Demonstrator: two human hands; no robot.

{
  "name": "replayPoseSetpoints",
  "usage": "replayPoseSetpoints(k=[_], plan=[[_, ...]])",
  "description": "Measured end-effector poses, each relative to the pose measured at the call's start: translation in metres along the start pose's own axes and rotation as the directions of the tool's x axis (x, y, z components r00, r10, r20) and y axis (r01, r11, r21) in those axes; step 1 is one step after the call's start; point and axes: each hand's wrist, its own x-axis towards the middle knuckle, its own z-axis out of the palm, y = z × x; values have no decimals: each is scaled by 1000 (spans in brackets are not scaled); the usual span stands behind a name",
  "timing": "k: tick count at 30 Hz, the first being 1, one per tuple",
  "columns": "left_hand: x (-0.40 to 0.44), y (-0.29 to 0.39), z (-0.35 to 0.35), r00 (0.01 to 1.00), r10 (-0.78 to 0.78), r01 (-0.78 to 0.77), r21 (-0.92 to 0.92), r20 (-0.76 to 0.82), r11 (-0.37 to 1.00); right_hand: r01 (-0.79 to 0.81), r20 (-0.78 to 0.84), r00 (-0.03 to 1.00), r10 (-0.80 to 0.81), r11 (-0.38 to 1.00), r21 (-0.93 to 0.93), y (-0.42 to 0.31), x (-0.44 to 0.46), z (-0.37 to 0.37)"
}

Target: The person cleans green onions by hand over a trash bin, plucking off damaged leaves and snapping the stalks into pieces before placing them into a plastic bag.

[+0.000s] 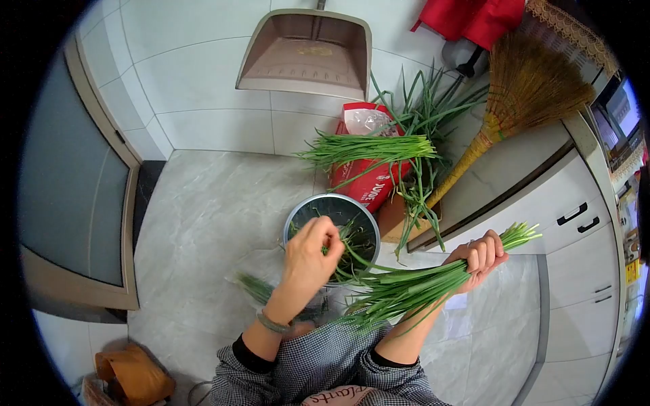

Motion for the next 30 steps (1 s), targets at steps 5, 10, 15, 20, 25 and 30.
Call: replayPoseSetpoints(k=[5,10,15,20,25,30], plan=[[4,9,-16,1000,16,-16,23,-24,1000,37,-62,997,-42,995,-88,-6,-1,-2],[0,30,-14,942,284,-262,-140,178,955,15,-68,997,-20,997,-76,-2,-1,-5],[-4,35,-9,899,370,-368,-53,236,928,8,-24,1000,-9,999,-54,1,0,-4],[-7,35,-7,904,347,-355,-16,250,935,11,-8,1000,-12,998,-66,0,1,-2],[-7,41,-9,907,342,-351,-9,244,936,11,0,1000,-11,998,-63,3,1,-1],[-8,42,-9,871,405,-424,9,280,906,9,6,1000,-9,998,-62,4,1,0]])
